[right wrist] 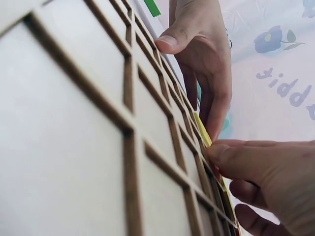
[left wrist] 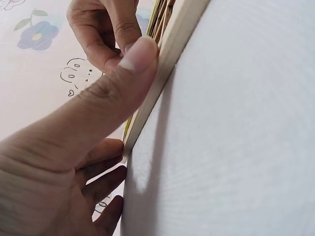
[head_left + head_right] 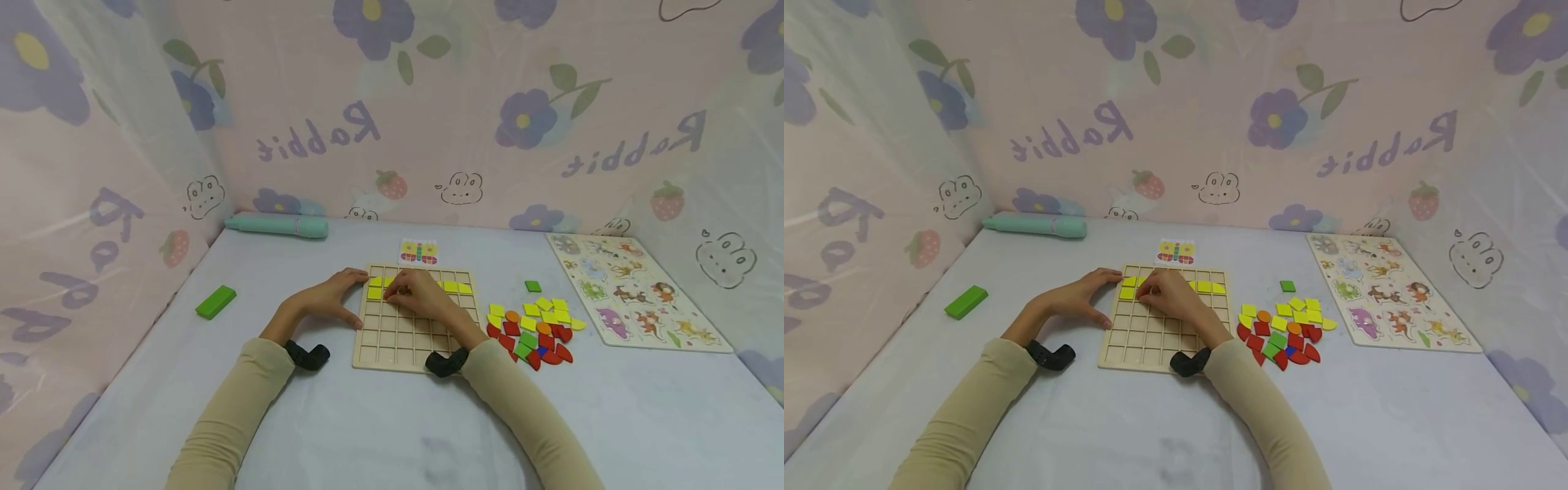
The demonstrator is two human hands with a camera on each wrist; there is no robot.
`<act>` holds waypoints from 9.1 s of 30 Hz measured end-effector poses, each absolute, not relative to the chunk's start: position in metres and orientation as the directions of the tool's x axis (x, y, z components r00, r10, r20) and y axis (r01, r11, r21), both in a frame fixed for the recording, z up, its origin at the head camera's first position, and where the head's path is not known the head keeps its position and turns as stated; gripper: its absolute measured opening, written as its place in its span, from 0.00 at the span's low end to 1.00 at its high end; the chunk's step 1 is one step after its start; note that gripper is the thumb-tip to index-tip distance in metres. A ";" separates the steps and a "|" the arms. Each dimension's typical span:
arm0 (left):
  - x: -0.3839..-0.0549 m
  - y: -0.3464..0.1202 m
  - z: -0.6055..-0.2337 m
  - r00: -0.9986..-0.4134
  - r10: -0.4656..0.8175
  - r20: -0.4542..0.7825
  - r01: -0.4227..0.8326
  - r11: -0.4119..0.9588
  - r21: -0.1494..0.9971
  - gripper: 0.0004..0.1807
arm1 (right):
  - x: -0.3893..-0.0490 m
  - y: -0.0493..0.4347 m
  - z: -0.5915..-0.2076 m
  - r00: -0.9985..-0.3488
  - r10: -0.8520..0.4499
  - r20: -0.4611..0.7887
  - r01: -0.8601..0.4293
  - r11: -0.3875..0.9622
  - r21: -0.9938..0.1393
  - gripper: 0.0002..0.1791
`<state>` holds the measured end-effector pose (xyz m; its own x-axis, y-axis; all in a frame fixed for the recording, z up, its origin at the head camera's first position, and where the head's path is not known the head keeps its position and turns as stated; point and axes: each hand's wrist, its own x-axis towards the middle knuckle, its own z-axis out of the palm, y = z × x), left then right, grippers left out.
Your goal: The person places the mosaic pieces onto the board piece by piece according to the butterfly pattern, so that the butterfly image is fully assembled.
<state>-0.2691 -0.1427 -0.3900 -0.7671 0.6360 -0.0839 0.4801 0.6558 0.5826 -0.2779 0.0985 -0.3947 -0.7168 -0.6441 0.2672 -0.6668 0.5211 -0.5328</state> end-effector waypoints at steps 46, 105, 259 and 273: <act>-0.271 -0.134 -0.379 -0.779 0.616 -0.119 0.487 0.714 0.502 0.51 | -0.262 0.276 -0.363 -0.864 -0.468 -0.184 -0.325 0.799 -0.506 0.15; -0.273 -0.136 -0.382 -0.767 0.635 -0.096 0.505 0.689 0.521 0.49 | -0.279 0.135 -0.388 -0.714 -0.679 0.173 -0.658 0.564 -0.499 0.06; -0.270 -0.135 -0.378 -0.775 0.626 -0.087 0.500 0.691 0.522 0.50 | -0.240 0.335 -0.374 -0.930 -0.369 0.002 -0.311 0.782 -0.541 0.13; -0.269 -0.137 -0.377 -0.772 0.630 -0.080 0.507 0.687 0.520 0.50 | -0.247 0.299 -0.377 -0.910 -0.378 0.169 -0.409 0.758 -0.508 0.10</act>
